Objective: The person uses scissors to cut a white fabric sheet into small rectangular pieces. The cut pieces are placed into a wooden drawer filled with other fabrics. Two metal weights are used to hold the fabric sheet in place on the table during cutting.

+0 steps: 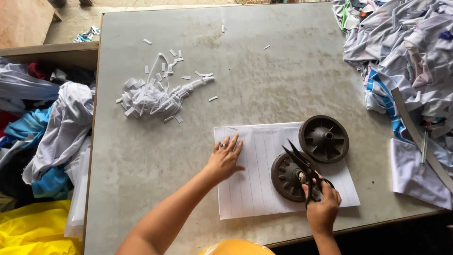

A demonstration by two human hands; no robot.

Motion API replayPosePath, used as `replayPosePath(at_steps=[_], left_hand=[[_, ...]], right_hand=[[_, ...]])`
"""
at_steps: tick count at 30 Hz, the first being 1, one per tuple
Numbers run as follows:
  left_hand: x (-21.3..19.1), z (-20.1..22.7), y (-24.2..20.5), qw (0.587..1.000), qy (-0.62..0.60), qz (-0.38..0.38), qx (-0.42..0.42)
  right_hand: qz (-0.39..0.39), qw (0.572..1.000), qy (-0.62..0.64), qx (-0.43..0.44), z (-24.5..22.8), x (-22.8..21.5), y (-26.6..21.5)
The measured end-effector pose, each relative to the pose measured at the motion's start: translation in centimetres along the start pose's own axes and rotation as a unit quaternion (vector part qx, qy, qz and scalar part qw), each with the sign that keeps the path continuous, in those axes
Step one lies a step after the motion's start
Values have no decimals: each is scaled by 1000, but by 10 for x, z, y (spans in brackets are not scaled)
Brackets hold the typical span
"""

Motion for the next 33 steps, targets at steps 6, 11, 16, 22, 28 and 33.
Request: replayPosePath(at_steps=[6,11,16,22,28,33], left_hand=[[31,-94,7,952,-82,-8,-296],[30,-105,-35,945,27,125,-301],[20,1,6,965,-34,258,36],[46,-78,18,965,-155,25,-211],[44,-129,-99,897,-52,94,-429],[30,-29,-159,790,-536,-16,-296]], right_hand=[[31,997,-59,44,11,-36,-52],[34,984,-31,175,18,-43,-112],[25,977,-42,210,-13,-44,-118],[43,976,-19,215,-48,-57,-120],[-160,876,57,452,-33,-87,-173],[-388,628,158,656,-38,-99,-218]])
Point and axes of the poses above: each hand's wrist, its own y-axis towards the middle knuckle, its own x-axis out of the palm, z = x × y, the point moved 2 cm from there along y, towards the middle knuckle, and after that the axes turned 6 degrees about y, right-handed, at the moved point
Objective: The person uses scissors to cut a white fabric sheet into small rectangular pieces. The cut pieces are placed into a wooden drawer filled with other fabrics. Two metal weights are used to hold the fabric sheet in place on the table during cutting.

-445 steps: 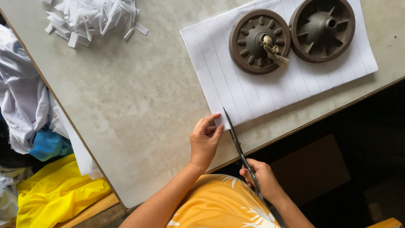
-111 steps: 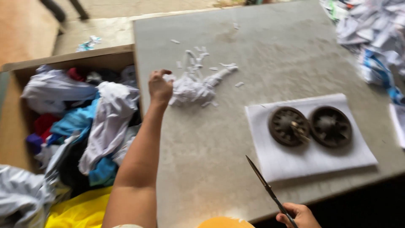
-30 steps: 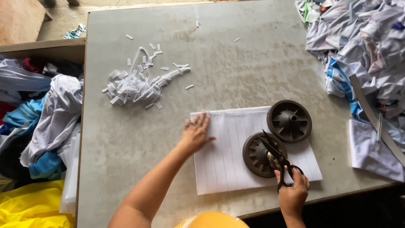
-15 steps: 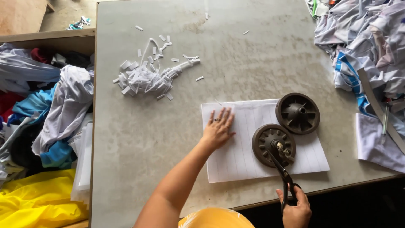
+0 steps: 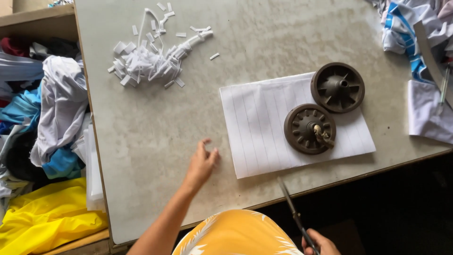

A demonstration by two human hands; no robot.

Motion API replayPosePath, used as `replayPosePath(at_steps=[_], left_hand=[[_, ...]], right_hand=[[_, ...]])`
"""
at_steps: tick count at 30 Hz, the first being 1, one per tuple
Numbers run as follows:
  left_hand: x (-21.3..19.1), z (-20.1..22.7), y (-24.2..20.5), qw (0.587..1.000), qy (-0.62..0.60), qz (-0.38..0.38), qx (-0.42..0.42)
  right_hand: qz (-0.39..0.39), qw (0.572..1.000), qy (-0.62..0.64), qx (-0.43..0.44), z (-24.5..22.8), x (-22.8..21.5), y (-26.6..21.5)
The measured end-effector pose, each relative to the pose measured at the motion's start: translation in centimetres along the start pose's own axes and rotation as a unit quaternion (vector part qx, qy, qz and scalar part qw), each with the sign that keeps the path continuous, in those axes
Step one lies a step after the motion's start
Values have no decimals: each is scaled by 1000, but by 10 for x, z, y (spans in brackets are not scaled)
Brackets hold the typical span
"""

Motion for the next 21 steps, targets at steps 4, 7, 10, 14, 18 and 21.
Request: replayPosePath(at_steps=[4,7,10,14,18,21], left_hand=[[15,26,-57,986,-109,-72,-99],[13,35,-71,979,-138,-72,-132],[16,24,-64,989,-117,-34,-78],[20,37,-67,993,-102,-22,-61],[36,51,-62,990,-128,-38,-49],[44,41,-58,983,-178,-26,-22]], right_hand=[[-135,977,-147,-78,-2,10,-4],[-286,940,-46,-180,-31,43,-13],[-326,927,77,-170,-48,73,-1],[-312,940,75,-114,-71,98,-13],[-296,946,82,-107,-76,107,-21],[-273,952,106,-94,-63,115,-14]])
Point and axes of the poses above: each hand's wrist, its own y-axis towards the middle knuckle, its own x-axis out of the palm, z = x × y, the point moved 2 cm from there along y, towards the middle knuckle, and after that the axes turned 6 degrees about y, right-handed, at the moved point
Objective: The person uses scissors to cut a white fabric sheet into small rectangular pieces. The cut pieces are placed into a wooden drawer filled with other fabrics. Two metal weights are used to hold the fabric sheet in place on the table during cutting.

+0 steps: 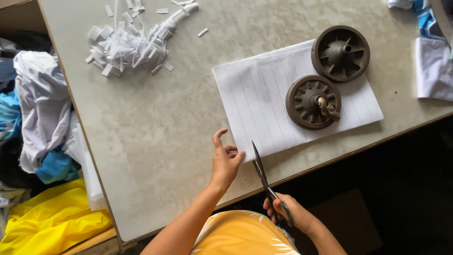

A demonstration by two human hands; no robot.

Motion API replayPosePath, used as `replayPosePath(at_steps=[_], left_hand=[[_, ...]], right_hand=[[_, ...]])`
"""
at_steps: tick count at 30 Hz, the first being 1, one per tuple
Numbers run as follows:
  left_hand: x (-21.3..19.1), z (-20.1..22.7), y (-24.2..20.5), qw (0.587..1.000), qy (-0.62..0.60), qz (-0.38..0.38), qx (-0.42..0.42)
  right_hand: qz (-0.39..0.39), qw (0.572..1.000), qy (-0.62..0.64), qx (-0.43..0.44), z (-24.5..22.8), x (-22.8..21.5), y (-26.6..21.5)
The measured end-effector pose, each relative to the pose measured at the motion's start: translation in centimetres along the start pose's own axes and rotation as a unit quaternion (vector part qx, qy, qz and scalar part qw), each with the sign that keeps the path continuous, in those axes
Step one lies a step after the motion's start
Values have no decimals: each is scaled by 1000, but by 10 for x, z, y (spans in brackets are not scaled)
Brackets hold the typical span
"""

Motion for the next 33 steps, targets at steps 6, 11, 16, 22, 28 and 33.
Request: replayPosePath(at_steps=[6,11,16,22,28,33], left_hand=[[0,-23,12,999,31,-34,11],[2,-28,6,999,14,-37,11],[1,-21,3,998,-23,-57,10],[2,-25,3,998,-31,-55,-2],[4,-33,2,999,-16,-38,20],[6,-39,6,998,-23,-35,44]], right_hand=[[14,997,-19,-68,18,5,11],[25,996,-52,-64,10,18,6],[35,994,-81,-69,5,25,4],[43,986,-126,-95,5,28,3],[70,988,-118,-72,9,26,7],[48,990,-104,-83,7,28,6]])
Point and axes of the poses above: each hand's wrist, its own y-axis towards the middle knuckle, its own x-axis out of the palm, z = x × y, the point moved 2 cm from there along y, towards the middle knuckle, and after that the axes turned 6 degrees about y, right-handed, at the moved point
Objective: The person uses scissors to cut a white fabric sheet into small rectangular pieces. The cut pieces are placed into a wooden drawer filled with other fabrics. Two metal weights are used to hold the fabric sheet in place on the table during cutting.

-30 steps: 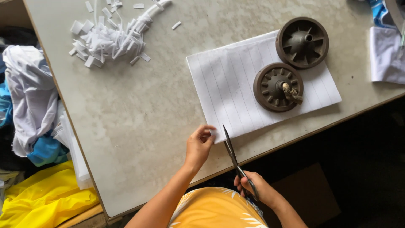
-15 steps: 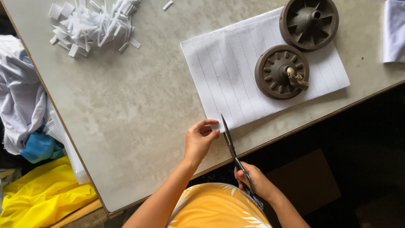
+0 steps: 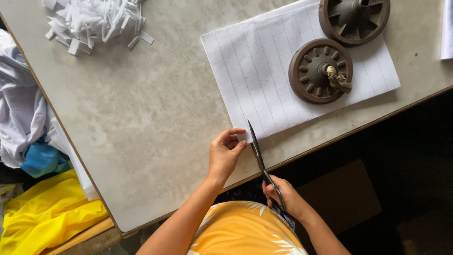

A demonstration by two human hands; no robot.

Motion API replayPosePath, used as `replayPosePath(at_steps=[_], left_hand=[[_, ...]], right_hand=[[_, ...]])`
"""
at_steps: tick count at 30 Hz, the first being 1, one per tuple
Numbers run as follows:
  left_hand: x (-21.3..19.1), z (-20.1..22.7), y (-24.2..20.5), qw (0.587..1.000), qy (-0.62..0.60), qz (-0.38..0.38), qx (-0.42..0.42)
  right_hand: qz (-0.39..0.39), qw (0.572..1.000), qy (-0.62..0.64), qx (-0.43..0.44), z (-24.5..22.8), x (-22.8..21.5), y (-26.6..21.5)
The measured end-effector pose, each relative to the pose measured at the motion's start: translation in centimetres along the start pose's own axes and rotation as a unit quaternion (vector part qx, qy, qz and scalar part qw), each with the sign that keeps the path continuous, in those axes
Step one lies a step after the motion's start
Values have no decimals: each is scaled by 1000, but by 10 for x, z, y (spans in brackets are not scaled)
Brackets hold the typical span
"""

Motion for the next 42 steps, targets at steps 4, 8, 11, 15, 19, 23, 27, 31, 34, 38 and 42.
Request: replayPosePath(at_steps=[4,8,11,15,19,23,27,31,34,38,42], left_hand=[[-1,8,-3,1000,7,1,-21],[-1,5,-2,1000,-2,-1,-18],[-1,6,-3,1000,-3,-1,-19],[-1,11,-6,1000,4,1,-17],[0,6,-6,1000,-10,0,-13],[0,-2,-3,1000,9,7,-5],[1,-4,-3,1000,3,9,8],[1,-5,-3,1000,-8,6,-1],[1,-5,-3,1000,-14,5,16],[0,-4,-4,1000,-8,6,11],[-3,2,0,1000,10,-14,11]], right_hand=[[-6,999,40,11,5,0,2],[0,1000,27,17,5,-1,2],[3,1000,14,13,1,1,0],[12,999,-41,-10,-6,2,-3],[20,999,-30,-7,-2,2,-2],[29,999,-28,3,-5,3,-3],[45,999,-24,-3,1,3,-2],[62,998,-21,11,2,3,-4],[58,997,-42,-14,5,2,-5],[66,997,-18,-31,8,4,-5],[84,996,-19,-27,4,5,-7]])
Point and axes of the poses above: each hand's wrist, its own y-axis towards the middle knuckle, its own x-axis out of the palm, z = x × y, the point moved 2 cm from there along y, towards the middle knuckle, and after that the axes turned 6 degrees about y, right-handed, at the moved point
